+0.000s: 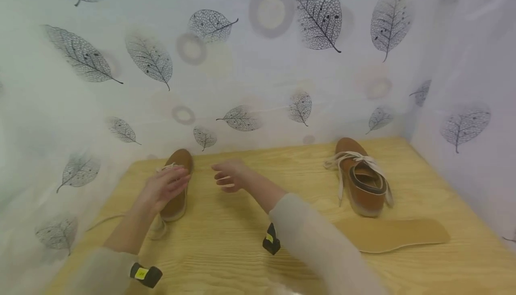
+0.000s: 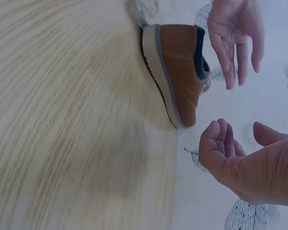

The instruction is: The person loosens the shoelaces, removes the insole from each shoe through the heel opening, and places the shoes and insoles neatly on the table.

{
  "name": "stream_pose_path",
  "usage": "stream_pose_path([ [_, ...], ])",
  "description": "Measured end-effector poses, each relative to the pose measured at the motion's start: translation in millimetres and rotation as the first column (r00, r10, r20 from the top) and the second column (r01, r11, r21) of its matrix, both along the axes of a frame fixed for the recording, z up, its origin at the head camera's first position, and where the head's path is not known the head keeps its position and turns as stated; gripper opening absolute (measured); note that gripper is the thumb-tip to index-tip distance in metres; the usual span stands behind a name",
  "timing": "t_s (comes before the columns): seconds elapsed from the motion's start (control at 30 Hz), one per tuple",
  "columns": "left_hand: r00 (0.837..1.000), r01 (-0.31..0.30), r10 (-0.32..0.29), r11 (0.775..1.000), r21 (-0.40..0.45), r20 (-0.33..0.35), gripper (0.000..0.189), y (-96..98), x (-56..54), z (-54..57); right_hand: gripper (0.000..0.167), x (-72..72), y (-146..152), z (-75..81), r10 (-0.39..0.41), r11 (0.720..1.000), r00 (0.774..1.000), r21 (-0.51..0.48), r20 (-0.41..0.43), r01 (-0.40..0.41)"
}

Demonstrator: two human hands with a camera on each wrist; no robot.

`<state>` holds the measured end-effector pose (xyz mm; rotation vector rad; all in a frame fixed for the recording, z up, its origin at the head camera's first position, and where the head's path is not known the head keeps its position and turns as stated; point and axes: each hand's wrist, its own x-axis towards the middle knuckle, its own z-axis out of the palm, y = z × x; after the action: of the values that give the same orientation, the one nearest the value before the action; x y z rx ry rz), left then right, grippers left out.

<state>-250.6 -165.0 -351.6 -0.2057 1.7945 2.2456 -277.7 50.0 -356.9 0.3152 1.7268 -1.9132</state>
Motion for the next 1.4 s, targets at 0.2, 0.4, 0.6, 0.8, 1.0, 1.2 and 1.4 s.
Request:
stream_pose_path([
  [0.2, 0.999, 0.033, -0.033, 0.999, 0.022, 0.019, 0.053, 16.4, 1.4, -8.1, 0.038, -1.3, 30.7, -2.1, -0.011, 1.0, 1.0, 0.015, 0.002, 0.011],
  [0.4, 0.997, 0.068, -0.068, 0.998, 0.013, 0.034, 0.047, 36.1, 1.6, -18.8, 0.044, -0.1, 62.7, 0.6, -0.007, 0.998, 0.999, 0.063, -0.035, 0.009],
  [0.6, 0.993, 0.11, -0.111, 0.993, 0.033, 0.031, 0.049, 56.1, -1.7, -26.7, 0.047, 4.9, 95.6, 2.3, 0.012, 0.995, 0.999, 0.096, -0.045, -0.007],
  [0.8, 0.992, 0.124, -0.125, 0.991, 0.043, 0.025, 0.051, 72.0, -5.5, -27.0, 0.052, 11.4, 133.8, 6.5, -0.002, 0.991, 0.999, 0.13, -0.04, 0.007],
  [1.0, 0.993, 0.116, -0.118, 0.991, 0.067, 0.025, 0.042, 91.3, -5.1, -26.2, 0.057, 18.3, 171.5, 11.7, 0.005, 0.99, 1.0, 0.14, -0.018, -0.003],
  [1.2, 0.978, 0.208, -0.209, 0.976, 0.065, 0.015, 0.045, 116.1, -3.9, -28.9, 0.063, 31.0, 206.7, 10.4, -0.001, 0.985, 1.0, 0.175, -0.021, 0.005],
  [1.4, 0.969, 0.242, -0.246, 0.966, 0.085, 0.035, 0.043, 137.3, -1.9, -30.5, 0.066, 41.4, 234.5, 9.2, 0.023, 0.984, 0.999, 0.18, -0.04, -0.016],
])
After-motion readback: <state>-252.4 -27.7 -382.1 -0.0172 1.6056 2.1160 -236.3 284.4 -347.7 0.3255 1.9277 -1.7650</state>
